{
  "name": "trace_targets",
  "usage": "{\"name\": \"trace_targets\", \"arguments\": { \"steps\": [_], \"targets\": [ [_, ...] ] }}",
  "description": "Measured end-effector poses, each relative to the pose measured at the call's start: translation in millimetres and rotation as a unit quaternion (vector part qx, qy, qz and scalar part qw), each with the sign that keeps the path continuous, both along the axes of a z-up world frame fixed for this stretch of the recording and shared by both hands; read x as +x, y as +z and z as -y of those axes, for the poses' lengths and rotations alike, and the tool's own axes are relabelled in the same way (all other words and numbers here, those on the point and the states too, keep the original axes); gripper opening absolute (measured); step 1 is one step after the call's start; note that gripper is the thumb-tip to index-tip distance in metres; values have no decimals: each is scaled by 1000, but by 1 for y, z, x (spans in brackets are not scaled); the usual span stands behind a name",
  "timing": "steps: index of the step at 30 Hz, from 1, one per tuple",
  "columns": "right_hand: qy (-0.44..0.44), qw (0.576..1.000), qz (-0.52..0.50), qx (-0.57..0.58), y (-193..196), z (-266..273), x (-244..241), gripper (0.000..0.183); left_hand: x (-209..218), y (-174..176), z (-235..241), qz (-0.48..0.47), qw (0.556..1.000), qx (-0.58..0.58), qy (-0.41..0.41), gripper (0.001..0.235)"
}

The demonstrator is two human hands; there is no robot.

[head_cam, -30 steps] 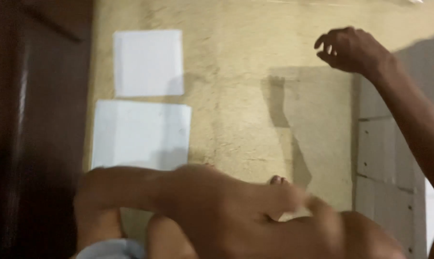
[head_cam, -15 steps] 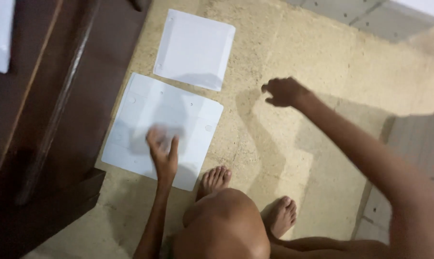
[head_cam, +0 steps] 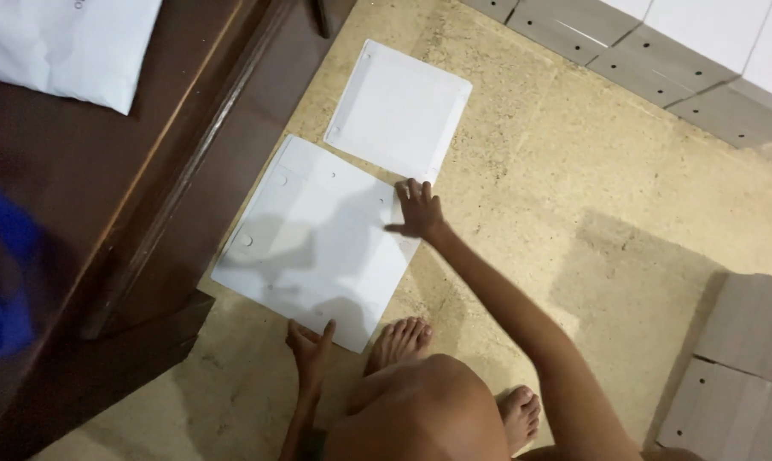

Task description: The person assembles a white cardboard box by folding its sides and securing the tabs. They then pick up another flat cardboard piece and begin folding it in the same manner.

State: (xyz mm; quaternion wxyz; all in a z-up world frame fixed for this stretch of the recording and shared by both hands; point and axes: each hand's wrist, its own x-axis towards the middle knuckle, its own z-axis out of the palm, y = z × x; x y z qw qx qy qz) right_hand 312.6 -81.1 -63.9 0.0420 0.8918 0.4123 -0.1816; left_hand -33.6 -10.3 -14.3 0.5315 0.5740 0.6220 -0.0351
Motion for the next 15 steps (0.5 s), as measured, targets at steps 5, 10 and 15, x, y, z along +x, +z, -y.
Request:
{"name": "trace_targets", "arguments": {
  "steps": [5, 10, 15],
  "targets": [
    [-25, 992, 64, 105, -18, 0, -22, 113, 11, 34, 0, -14, 997, -61, 45, 105],
    [-13, 995, 74, 73, -22, 7, -15, 99, -3, -3, 4, 111, 984, 15, 140, 87],
    [-50, 997, 25, 53, 21, -4, -20, 68, 15, 48, 6, 121, 983, -14, 135, 83]
  ]
}}
